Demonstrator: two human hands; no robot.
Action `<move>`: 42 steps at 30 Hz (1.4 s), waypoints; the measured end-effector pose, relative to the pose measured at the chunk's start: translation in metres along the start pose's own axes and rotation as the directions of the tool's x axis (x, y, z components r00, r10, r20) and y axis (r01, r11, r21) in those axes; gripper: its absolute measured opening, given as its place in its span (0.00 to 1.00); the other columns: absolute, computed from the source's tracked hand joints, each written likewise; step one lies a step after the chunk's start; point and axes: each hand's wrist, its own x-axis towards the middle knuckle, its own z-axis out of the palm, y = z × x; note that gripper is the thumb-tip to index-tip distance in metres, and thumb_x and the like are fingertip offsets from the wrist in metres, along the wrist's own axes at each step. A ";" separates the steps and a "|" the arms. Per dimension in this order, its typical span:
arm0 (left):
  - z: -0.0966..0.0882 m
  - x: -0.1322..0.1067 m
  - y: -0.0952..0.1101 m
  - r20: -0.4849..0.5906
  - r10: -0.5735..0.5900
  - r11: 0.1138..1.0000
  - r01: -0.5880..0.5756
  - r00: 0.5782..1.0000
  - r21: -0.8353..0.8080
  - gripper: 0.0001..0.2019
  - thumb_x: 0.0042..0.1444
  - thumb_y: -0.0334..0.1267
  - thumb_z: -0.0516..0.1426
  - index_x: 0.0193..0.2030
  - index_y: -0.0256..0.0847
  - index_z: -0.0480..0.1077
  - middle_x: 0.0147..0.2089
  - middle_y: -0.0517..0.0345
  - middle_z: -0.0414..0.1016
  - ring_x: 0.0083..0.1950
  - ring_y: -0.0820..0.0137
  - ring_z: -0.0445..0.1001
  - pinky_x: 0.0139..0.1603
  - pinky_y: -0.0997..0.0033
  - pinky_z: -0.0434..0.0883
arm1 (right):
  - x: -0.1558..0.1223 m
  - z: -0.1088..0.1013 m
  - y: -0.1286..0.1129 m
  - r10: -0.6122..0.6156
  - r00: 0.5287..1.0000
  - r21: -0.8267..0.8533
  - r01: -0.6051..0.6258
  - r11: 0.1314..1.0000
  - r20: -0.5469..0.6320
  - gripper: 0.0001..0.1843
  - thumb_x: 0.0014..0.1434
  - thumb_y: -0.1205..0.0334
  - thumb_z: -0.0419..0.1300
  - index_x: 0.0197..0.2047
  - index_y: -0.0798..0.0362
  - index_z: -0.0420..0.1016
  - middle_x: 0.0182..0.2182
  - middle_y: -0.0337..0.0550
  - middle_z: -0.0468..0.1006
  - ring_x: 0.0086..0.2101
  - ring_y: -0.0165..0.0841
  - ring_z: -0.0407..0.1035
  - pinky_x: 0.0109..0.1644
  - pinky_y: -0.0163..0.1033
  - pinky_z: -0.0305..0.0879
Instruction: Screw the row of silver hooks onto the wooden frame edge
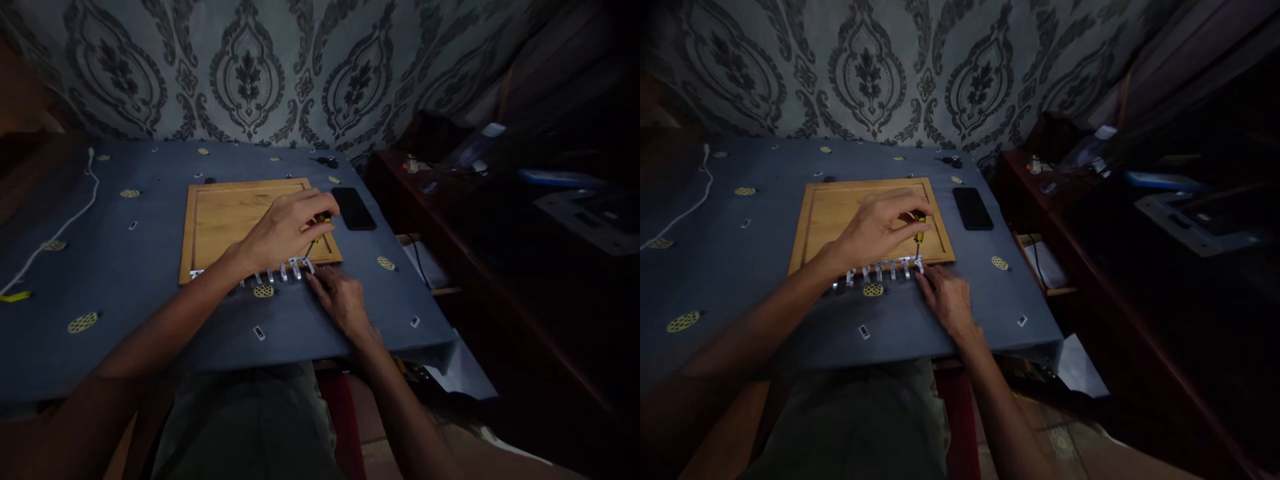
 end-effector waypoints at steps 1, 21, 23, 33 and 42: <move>0.001 0.000 0.000 -0.013 0.009 1.000 -0.009 1.000 -0.003 0.03 0.63 0.27 0.60 0.42 0.36 0.74 0.42 0.54 0.77 0.41 0.72 0.76 0.44 0.73 0.76 | 0.000 0.000 0.000 0.000 1.000 0.000 0.000 1.000 0.001 0.19 0.74 0.54 0.52 0.55 0.50 0.82 0.40 0.50 0.86 0.39 0.41 0.81 0.39 0.39 0.70; 0.000 -0.002 0.006 -0.112 0.056 0.980 -0.033 0.992 0.197 0.02 0.65 0.30 0.60 0.42 0.39 0.74 0.41 0.55 0.76 0.41 0.69 0.78 0.44 0.67 0.78 | 0.000 -0.001 -0.001 0.012 1.000 0.006 -0.012 1.000 0.009 0.21 0.74 0.52 0.50 0.54 0.48 0.82 0.37 0.48 0.85 0.36 0.39 0.79 0.38 0.38 0.68; 0.002 -0.002 0.004 -0.100 0.072 0.976 -0.050 0.992 0.214 0.02 0.64 0.29 0.61 0.41 0.38 0.74 0.40 0.55 0.76 0.42 0.68 0.78 0.44 0.67 0.77 | 0.000 -0.002 -0.001 0.013 1.000 0.001 -0.013 1.000 0.010 0.21 0.74 0.51 0.50 0.54 0.48 0.82 0.36 0.47 0.85 0.36 0.39 0.79 0.37 0.38 0.67; 0.006 -0.004 0.000 -0.092 0.037 0.980 -0.018 0.995 0.199 0.02 0.64 0.29 0.61 0.42 0.38 0.74 0.41 0.55 0.77 0.41 0.69 0.78 0.43 0.68 0.76 | -0.001 -0.001 -0.001 0.002 1.000 0.015 -0.002 1.000 -0.004 0.20 0.74 0.53 0.51 0.54 0.50 0.82 0.37 0.48 0.85 0.37 0.40 0.80 0.37 0.38 0.67; 0.006 -0.004 0.000 -0.079 0.043 0.984 -0.029 0.996 0.174 0.02 0.64 0.28 0.60 0.42 0.37 0.75 0.41 0.54 0.77 0.41 0.68 0.78 0.44 0.67 0.77 | -0.001 0.001 0.000 0.004 1.000 0.021 -0.004 1.000 -0.014 0.20 0.74 0.54 0.51 0.55 0.49 0.82 0.38 0.48 0.85 0.38 0.40 0.80 0.38 0.38 0.68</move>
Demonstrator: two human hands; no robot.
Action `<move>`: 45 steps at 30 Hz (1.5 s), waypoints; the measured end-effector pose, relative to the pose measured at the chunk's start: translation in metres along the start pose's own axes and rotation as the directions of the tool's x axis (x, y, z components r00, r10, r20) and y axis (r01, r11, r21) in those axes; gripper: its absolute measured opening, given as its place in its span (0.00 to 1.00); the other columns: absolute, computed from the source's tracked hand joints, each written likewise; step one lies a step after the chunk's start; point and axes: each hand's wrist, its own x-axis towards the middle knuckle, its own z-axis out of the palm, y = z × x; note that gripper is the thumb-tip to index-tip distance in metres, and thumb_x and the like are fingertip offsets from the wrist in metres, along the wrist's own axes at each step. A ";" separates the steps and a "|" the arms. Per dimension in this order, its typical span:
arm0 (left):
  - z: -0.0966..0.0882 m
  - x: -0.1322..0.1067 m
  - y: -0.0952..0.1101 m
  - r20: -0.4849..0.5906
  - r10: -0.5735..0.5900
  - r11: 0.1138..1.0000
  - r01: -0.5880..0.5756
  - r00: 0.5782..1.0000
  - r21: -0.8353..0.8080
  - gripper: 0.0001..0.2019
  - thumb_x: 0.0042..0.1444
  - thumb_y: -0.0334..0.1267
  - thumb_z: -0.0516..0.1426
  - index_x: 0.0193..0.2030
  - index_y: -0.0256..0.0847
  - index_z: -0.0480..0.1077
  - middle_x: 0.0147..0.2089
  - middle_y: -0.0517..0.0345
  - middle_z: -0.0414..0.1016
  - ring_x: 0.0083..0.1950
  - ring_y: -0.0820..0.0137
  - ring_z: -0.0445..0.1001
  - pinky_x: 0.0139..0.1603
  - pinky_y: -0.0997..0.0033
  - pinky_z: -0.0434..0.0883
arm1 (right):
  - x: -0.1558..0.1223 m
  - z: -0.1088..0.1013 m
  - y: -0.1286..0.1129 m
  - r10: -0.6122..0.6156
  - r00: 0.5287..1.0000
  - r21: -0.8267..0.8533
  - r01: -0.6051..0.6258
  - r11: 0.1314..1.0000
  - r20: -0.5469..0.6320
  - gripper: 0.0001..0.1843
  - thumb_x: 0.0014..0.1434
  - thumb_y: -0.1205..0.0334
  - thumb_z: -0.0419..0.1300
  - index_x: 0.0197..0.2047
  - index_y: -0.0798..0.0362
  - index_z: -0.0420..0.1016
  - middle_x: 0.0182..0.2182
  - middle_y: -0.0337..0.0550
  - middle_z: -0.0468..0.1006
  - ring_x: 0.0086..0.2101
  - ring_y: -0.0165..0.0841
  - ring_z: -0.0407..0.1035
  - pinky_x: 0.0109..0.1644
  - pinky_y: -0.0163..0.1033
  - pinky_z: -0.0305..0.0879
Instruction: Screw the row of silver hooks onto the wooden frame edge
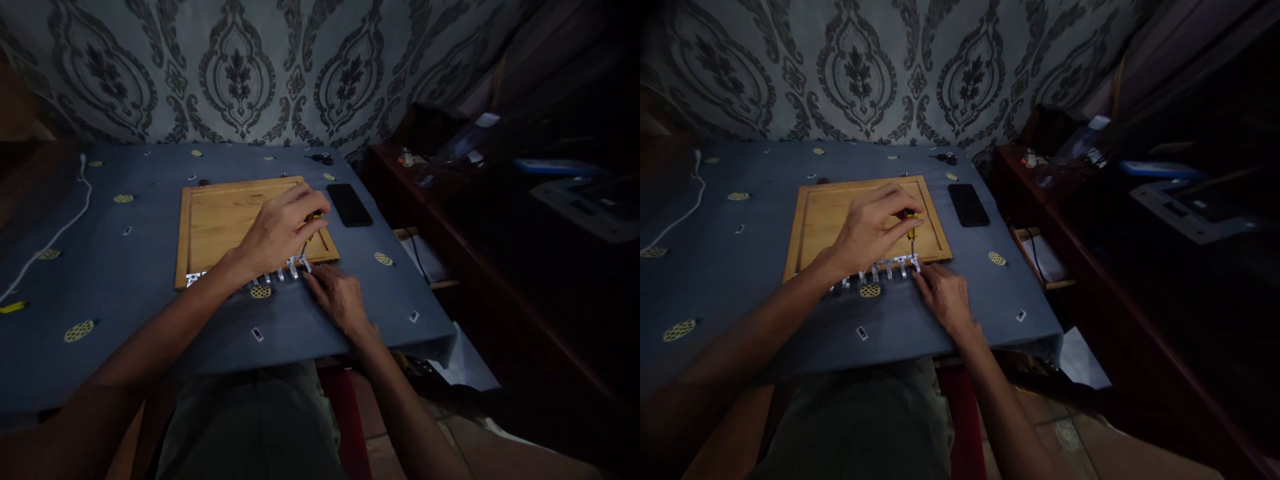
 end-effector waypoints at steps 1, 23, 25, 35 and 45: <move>-0.001 0.000 0.001 0.005 0.008 1.000 -0.007 1.000 -0.012 0.02 0.64 0.28 0.60 0.42 0.36 0.75 0.42 0.53 0.77 0.42 0.68 0.79 0.45 0.66 0.77 | 0.000 0.000 0.000 0.004 1.000 -0.002 -0.004 1.000 0.006 0.20 0.74 0.53 0.51 0.55 0.49 0.82 0.38 0.48 0.85 0.38 0.40 0.80 0.38 0.38 0.68; 0.005 -0.001 -0.002 -0.024 0.009 0.986 -0.013 1.000 -0.168 0.02 0.64 0.30 0.61 0.43 0.37 0.76 0.44 0.53 0.75 0.44 0.70 0.76 0.44 0.72 0.77 | 0.000 0.001 0.001 0.007 1.000 -0.001 -0.007 1.000 -0.006 0.21 0.74 0.51 0.50 0.54 0.50 0.82 0.37 0.48 0.85 0.36 0.39 0.79 0.37 0.37 0.65; 0.007 -0.002 -0.002 -0.041 0.003 0.992 -0.008 0.999 -0.128 0.03 0.64 0.32 0.62 0.43 0.38 0.76 0.43 0.54 0.74 0.41 0.71 0.76 0.43 0.70 0.77 | 0.000 0.001 0.001 0.006 1.000 -0.002 -0.006 1.000 0.002 0.22 0.74 0.51 0.50 0.54 0.50 0.82 0.37 0.48 0.85 0.35 0.39 0.79 0.36 0.38 0.64; 0.002 -0.001 0.002 -0.032 -0.013 0.996 0.010 0.999 -0.087 0.03 0.62 0.28 0.62 0.42 0.36 0.75 0.38 0.56 0.80 0.38 0.72 0.77 0.42 0.72 0.74 | 0.002 0.001 0.000 -0.002 1.000 -0.009 0.002 1.000 0.025 0.20 0.75 0.53 0.50 0.51 0.52 0.82 0.39 0.49 0.85 0.38 0.39 0.79 0.37 0.37 0.64; 0.001 0.000 -0.001 0.048 -0.020 0.986 0.028 0.999 -0.166 0.05 0.65 0.28 0.59 0.45 0.37 0.75 0.42 0.55 0.80 0.41 0.73 0.79 0.44 0.73 0.78 | 0.004 0.001 -0.001 0.012 1.000 -0.061 -0.010 0.998 0.027 0.19 0.75 0.53 0.51 0.52 0.51 0.82 0.37 0.47 0.84 0.36 0.37 0.79 0.35 0.36 0.60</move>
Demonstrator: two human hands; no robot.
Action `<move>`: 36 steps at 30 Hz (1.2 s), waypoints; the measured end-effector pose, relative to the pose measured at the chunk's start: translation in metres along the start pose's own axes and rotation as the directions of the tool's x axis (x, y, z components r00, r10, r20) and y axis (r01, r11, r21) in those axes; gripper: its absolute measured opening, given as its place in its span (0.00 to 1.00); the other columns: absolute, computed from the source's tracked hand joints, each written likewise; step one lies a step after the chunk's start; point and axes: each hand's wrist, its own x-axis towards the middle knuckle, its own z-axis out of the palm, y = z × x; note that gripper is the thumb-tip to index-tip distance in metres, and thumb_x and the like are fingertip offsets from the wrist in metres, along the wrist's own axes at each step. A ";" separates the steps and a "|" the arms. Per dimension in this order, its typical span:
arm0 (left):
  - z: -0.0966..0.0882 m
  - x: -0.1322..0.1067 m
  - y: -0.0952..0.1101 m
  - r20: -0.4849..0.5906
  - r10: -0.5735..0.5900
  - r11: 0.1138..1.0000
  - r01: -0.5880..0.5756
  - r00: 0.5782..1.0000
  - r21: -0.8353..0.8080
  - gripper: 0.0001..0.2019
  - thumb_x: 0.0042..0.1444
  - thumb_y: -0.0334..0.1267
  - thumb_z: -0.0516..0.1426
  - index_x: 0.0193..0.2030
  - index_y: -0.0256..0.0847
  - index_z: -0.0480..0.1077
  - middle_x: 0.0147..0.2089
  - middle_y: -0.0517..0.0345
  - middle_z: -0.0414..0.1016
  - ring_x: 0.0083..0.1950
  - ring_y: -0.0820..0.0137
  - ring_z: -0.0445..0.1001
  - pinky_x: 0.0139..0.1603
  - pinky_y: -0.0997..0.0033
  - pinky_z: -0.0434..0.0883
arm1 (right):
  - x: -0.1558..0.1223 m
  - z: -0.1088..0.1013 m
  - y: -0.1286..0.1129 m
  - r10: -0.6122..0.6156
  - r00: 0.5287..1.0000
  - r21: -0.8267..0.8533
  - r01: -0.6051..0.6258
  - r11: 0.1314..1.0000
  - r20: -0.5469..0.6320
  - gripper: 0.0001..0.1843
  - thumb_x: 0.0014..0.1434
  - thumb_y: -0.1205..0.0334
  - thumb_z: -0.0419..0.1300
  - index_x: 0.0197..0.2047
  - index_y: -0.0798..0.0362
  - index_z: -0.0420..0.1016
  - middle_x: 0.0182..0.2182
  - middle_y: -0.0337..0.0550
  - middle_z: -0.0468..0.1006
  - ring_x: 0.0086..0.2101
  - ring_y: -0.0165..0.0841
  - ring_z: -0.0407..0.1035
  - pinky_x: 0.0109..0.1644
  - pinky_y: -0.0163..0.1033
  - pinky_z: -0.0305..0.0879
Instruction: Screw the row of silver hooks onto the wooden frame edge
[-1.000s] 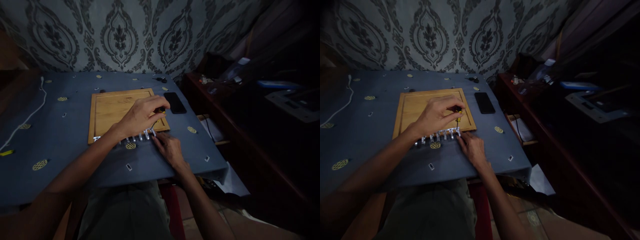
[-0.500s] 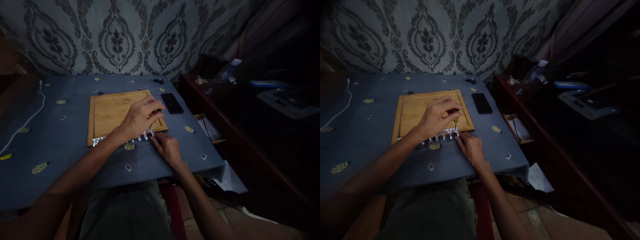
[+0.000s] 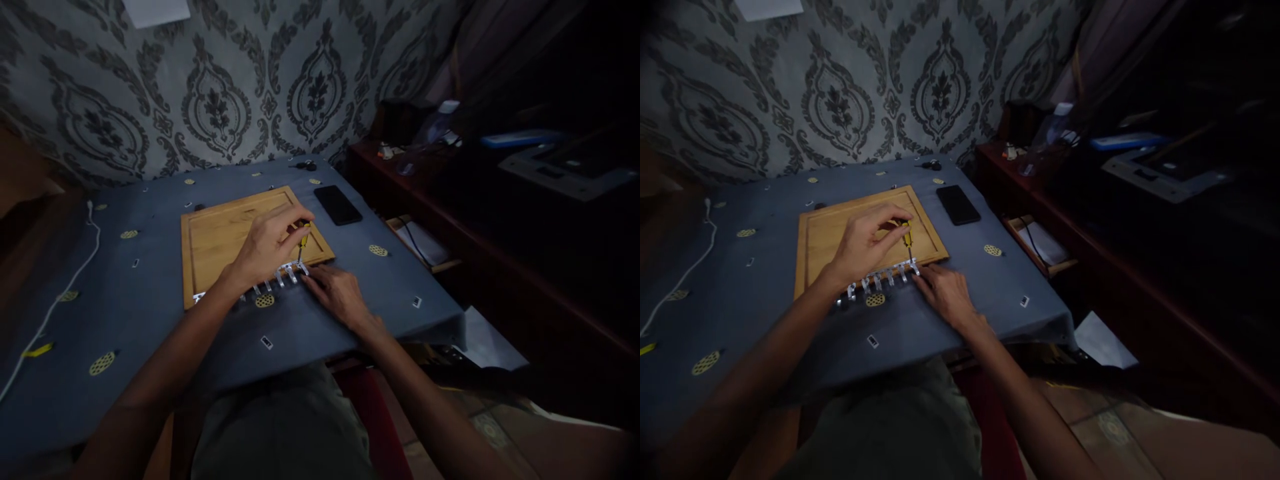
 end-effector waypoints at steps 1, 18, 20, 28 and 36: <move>0.002 0.000 -0.001 -0.021 0.010 1.000 -0.010 1.000 -0.001 0.04 0.65 0.29 0.59 0.45 0.37 0.75 0.42 0.55 0.79 0.42 0.72 0.79 0.43 0.74 0.79 | 0.000 0.000 0.000 0.001 1.000 0.000 -0.001 1.000 -0.005 0.19 0.75 0.53 0.51 0.52 0.51 0.82 0.37 0.47 0.84 0.36 0.37 0.79 0.35 0.36 0.60; -0.004 0.002 -0.004 -0.018 -0.021 0.999 0.020 1.000 -0.043 0.07 0.61 0.24 0.60 0.42 0.37 0.77 0.42 0.54 0.80 0.43 0.72 0.79 0.46 0.72 0.77 | -0.002 0.002 0.002 -0.020 1.000 -0.027 0.019 0.999 -0.024 0.23 0.75 0.51 0.48 0.54 0.51 0.82 0.36 0.48 0.84 0.36 0.37 0.78 0.35 0.36 0.62; -0.004 0.002 -0.003 -0.018 -0.022 0.998 0.021 1.000 -0.057 0.07 0.61 0.24 0.60 0.42 0.37 0.77 0.42 0.54 0.80 0.43 0.72 0.80 0.46 0.73 0.77 | -0.002 0.002 0.002 -0.022 1.000 -0.034 0.021 0.999 -0.021 0.23 0.75 0.51 0.48 0.53 0.51 0.82 0.34 0.47 0.83 0.34 0.37 0.77 0.35 0.36 0.61; -0.008 0.003 -0.005 -0.009 -0.048 0.999 0.048 0.999 0.017 0.07 0.62 0.26 0.59 0.44 0.38 0.77 0.42 0.55 0.80 0.42 0.71 0.79 0.46 0.71 0.77 | -0.001 0.000 0.000 -0.008 1.000 -0.045 0.007 0.999 -0.016 0.23 0.75 0.51 0.48 0.54 0.50 0.82 0.34 0.47 0.83 0.33 0.36 0.77 0.33 0.37 0.59; -0.005 0.002 -0.004 -0.013 -0.034 0.999 0.034 0.999 0.001 0.06 0.63 0.28 0.60 0.44 0.37 0.77 0.43 0.54 0.79 0.43 0.71 0.79 0.45 0.74 0.78 | -0.001 0.000 0.000 -0.008 1.000 -0.060 0.008 0.998 0.001 0.22 0.75 0.52 0.49 0.55 0.51 0.82 0.35 0.47 0.84 0.35 0.37 0.78 0.33 0.37 0.59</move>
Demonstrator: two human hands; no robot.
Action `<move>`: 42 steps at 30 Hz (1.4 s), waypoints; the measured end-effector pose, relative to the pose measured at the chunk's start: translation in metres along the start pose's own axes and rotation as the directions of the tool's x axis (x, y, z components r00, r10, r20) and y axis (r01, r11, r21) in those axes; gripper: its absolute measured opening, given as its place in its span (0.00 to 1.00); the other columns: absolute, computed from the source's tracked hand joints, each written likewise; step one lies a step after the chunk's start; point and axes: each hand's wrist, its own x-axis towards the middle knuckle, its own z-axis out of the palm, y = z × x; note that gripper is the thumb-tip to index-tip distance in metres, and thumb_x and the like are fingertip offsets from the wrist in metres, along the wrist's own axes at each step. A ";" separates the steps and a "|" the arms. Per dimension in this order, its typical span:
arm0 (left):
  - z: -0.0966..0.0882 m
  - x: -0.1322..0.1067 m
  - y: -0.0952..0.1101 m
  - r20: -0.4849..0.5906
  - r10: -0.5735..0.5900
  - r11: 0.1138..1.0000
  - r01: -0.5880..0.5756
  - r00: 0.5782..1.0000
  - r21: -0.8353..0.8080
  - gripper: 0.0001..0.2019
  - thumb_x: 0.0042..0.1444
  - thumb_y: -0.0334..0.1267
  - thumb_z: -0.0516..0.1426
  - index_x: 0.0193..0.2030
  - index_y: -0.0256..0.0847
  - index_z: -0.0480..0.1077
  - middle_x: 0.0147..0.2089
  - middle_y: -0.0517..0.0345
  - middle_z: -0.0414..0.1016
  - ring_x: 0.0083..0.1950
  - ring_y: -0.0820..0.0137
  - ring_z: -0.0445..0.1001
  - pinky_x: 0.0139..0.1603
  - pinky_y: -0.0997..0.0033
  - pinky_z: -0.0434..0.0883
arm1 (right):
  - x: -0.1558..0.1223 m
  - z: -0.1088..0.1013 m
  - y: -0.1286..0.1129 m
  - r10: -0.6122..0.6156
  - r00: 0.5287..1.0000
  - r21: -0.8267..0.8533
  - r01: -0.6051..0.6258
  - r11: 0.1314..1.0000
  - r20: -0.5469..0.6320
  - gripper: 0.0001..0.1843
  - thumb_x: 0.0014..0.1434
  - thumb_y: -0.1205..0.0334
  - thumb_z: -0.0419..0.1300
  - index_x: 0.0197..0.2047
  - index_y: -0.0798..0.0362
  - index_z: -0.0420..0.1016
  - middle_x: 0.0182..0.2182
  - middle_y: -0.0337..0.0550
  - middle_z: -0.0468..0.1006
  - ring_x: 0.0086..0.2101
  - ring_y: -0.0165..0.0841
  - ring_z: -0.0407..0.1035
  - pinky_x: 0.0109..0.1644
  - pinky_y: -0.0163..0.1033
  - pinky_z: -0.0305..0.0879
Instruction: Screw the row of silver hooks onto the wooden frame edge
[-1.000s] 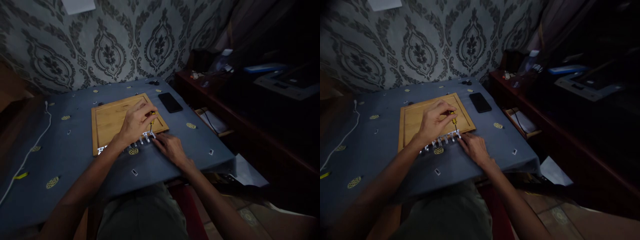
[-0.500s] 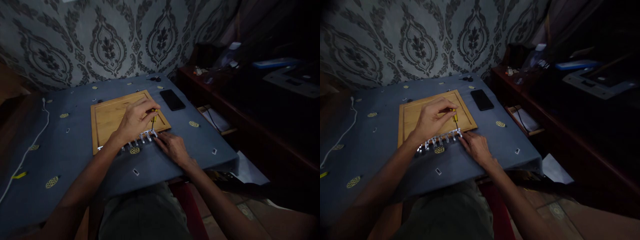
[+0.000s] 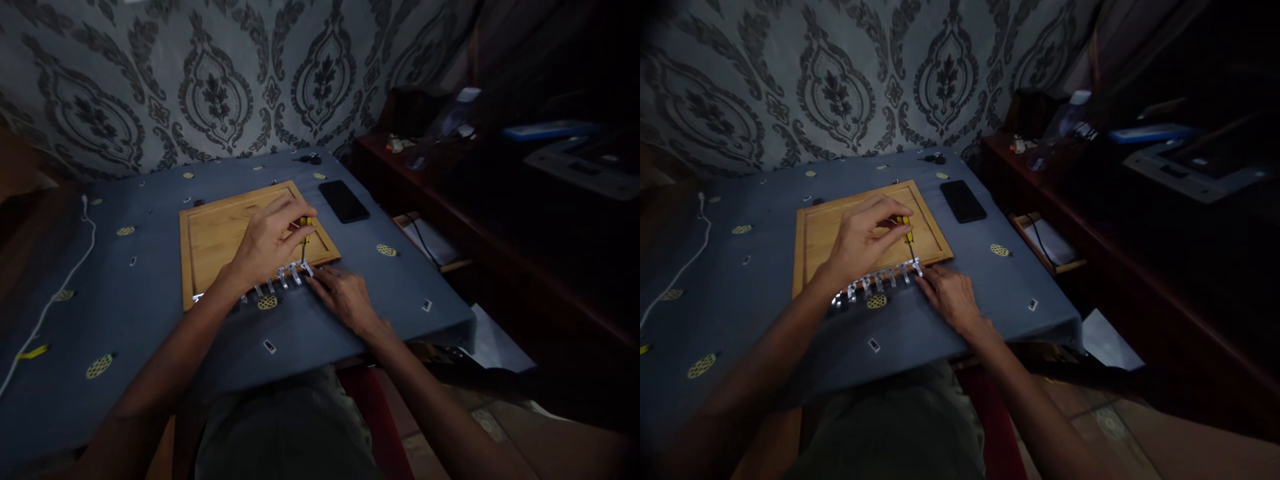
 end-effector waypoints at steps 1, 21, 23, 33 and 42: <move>0.001 0.000 0.001 -0.007 0.008 1.000 -0.008 1.000 -0.001 0.06 0.63 0.28 0.60 0.44 0.37 0.77 0.43 0.54 0.79 0.43 0.71 0.79 0.44 0.74 0.78 | 0.000 0.000 0.000 0.003 1.000 -0.002 -0.003 1.000 -0.001 0.23 0.75 0.52 0.48 0.55 0.51 0.82 0.35 0.47 0.84 0.35 0.37 0.78 0.33 0.37 0.59; -0.003 0.000 0.007 -0.016 0.050 0.996 -0.048 0.999 0.077 0.07 0.64 0.25 0.58 0.46 0.38 0.74 0.44 0.54 0.78 0.44 0.70 0.79 0.46 0.69 0.79 | -0.001 0.000 0.001 -0.014 0.999 0.074 0.016 0.997 -0.032 0.22 0.75 0.52 0.49 0.53 0.51 0.82 0.33 0.47 0.83 0.34 0.38 0.77 0.34 0.37 0.62; -0.003 0.000 0.007 -0.012 0.051 0.996 -0.050 0.999 0.079 0.07 0.64 0.25 0.58 0.46 0.37 0.74 0.44 0.54 0.78 0.44 0.70 0.79 0.46 0.70 0.78 | 0.000 -0.001 0.001 -0.011 1.000 0.064 0.013 0.998 -0.026 0.22 0.75 0.52 0.50 0.53 0.51 0.82 0.34 0.47 0.83 0.34 0.38 0.78 0.34 0.37 0.62; -0.001 -0.001 0.006 0.003 0.033 0.997 -0.033 0.999 0.073 0.07 0.64 0.25 0.58 0.45 0.39 0.74 0.45 0.55 0.79 0.45 0.70 0.79 0.47 0.70 0.78 | 0.000 -0.001 0.001 0.001 1.000 0.059 0.000 0.998 -0.011 0.22 0.75 0.52 0.49 0.53 0.51 0.82 0.34 0.47 0.83 0.35 0.38 0.77 0.35 0.37 0.61; -0.001 0.000 0.004 0.020 0.095 0.993 -0.096 0.995 0.062 0.08 0.64 0.24 0.58 0.46 0.37 0.74 0.44 0.54 0.80 0.45 0.69 0.80 0.47 0.69 0.77 | -0.001 0.001 0.002 -0.009 1.000 0.046 0.010 0.999 -0.024 0.22 0.75 0.51 0.49 0.54 0.50 0.82 0.34 0.47 0.83 0.34 0.37 0.77 0.34 0.37 0.60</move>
